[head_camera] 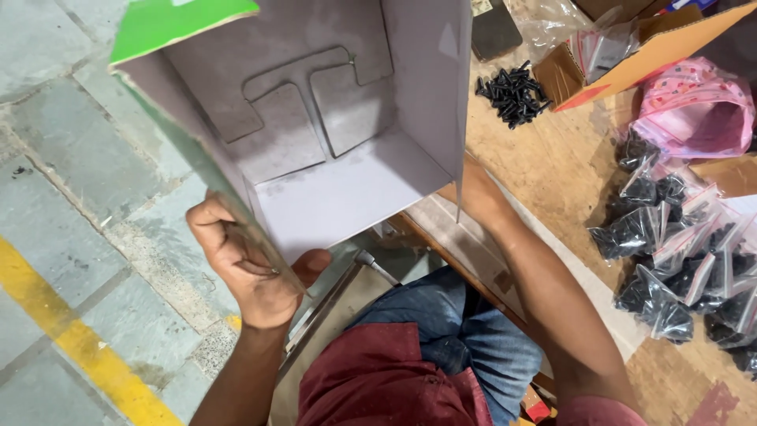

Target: The person counts black screws and plastic brackets on a workbench, opens a green product box, and places hardware into small clear plastic bags. They press the bags closed and set the filled bags with the others on the bench.

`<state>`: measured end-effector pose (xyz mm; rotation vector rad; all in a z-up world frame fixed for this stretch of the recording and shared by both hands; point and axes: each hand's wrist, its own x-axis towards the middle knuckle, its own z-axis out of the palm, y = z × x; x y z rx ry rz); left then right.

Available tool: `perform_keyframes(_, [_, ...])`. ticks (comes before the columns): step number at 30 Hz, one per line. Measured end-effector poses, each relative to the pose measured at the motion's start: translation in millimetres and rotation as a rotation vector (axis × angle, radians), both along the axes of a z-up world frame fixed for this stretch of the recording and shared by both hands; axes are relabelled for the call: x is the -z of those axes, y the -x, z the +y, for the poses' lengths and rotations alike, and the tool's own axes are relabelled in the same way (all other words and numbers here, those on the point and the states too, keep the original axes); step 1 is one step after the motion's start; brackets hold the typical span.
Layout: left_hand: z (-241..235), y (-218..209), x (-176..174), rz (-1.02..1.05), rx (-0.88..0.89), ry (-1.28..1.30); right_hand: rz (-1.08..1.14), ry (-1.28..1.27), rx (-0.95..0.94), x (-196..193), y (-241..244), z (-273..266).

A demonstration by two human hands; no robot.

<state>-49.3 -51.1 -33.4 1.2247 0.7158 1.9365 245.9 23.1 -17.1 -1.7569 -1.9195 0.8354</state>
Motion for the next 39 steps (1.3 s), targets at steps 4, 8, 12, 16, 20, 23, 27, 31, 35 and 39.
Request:
perform_keyframes(4, [4,-10,-1,-0.018,-0.016,-0.055,-0.012,-0.043,-0.072,6,-30,5])
perform_keyframes(8, [0,-13,-19,-0.131,0.161,0.090,0.209,-0.037,-0.119,-19,-67,2])
perform_keyframes(12, [1,-19,-34,-0.277,0.244,0.202,0.454,-0.102,-0.062,-119,-38,-27])
perform_keyframes(16, [1,-17,-22,-0.305,0.191,0.247,0.284,-0.153,-0.116,-87,-10,-24])
perform_keyframes(20, [-6,-5,-18,-0.337,0.153,0.165,-0.091,-0.292,-0.258,-36,14,-22])
perform_keyframes(23, [-11,5,-29,-0.350,0.127,0.163,-0.300,-0.207,-0.175,-39,33,-28])
perform_keyframes(27, [-8,6,-19,-0.320,0.125,0.130,-0.319,-0.198,-0.200,-64,40,-34])
perform_keyframes(31, [-11,3,-17,-0.311,0.144,0.133,-0.225,0.168,-0.144,-39,9,-10])
perform_keyframes(35, [-8,0,-29,-0.318,0.195,0.157,-0.109,0.198,-0.148,-51,-2,-11])
perform_keyframes(39, [-8,-1,-33,-0.283,0.246,0.214,0.016,0.215,-0.171,-37,-27,-17])
